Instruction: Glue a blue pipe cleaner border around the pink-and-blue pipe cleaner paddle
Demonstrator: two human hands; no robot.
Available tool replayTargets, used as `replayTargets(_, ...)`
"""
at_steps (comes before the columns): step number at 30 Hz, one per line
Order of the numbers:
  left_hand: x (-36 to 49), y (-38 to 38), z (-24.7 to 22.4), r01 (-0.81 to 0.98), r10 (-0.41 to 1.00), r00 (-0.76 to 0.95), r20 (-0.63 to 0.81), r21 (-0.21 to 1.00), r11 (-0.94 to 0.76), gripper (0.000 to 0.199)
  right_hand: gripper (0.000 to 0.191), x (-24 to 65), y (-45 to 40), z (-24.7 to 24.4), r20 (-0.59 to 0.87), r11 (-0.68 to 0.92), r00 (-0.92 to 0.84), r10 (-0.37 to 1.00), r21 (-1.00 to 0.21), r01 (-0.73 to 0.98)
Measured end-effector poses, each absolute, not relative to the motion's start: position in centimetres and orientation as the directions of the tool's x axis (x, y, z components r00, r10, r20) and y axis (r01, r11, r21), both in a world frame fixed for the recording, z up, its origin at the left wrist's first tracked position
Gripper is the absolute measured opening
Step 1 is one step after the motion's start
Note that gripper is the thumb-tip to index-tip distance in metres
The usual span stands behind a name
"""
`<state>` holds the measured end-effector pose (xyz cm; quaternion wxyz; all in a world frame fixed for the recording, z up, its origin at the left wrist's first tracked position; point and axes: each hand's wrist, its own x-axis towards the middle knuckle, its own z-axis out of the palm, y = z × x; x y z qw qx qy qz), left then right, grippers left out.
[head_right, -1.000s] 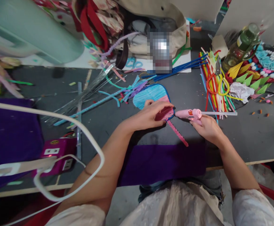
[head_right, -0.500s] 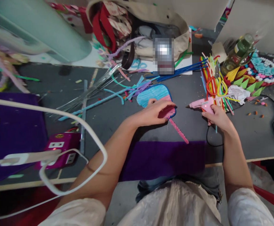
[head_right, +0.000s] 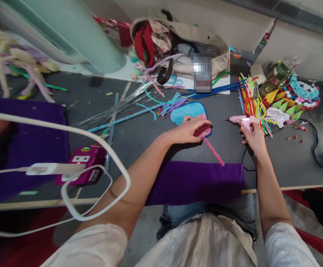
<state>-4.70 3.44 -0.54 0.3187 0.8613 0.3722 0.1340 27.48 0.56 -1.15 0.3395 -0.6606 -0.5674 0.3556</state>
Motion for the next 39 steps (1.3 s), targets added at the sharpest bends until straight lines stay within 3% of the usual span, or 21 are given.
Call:
replayTargets(2,-4.7,3.5,-0.6,0.555,0.725,0.689,-0.003,0.645,-0.525,0.065,0.058,27.3,0.2,-1.1,-0.077,-0.137,0.151,0.986,-0.888,0.439)
replayTargets(4,-4.7,3.5,-0.7,0.556,0.725,0.689,-0.002,0.644,-0.526,0.065,0.058,27.1,-0.5,-0.9,-0.007,-0.086,0.151,0.989,-0.848,0.523)
replayTargets(7,-4.6,3.6,-0.8,0.558,0.727,0.686,-0.005,0.645,-0.522,0.066,0.05,26.2,-2.3,0.0,0.209,0.062,0.076,0.975,-0.582,0.811)
replayTargets(10,-4.5,3.5,-0.7,0.56,0.733,0.68,-0.008,0.651,-0.512,0.065,0.043,24.0,-4.1,1.5,0.322,0.146,-0.019,0.947,-0.376,0.915)
replayTargets(15,-4.4,3.5,-0.8,0.553,0.736,0.677,0.007,0.655,-0.515,0.062,0.029,19.5,-4.7,3.2,0.053,0.377,-0.385,0.921,-0.36,0.853)
replayTargets(18,-4.5,3.6,-0.9,0.548,0.732,0.681,0.017,0.65,-0.526,0.063,0.029,18.1,-3.9,2.8,-0.093,0.421,-0.464,0.881,-0.293,0.858)
replayTargets(39,-4.8,3.5,-0.9,0.521,0.726,0.687,0.027,0.677,-0.519,0.06,0.036,18.2,-2.8,-1.1,0.016,0.417,-0.452,0.892,-0.419,0.807)
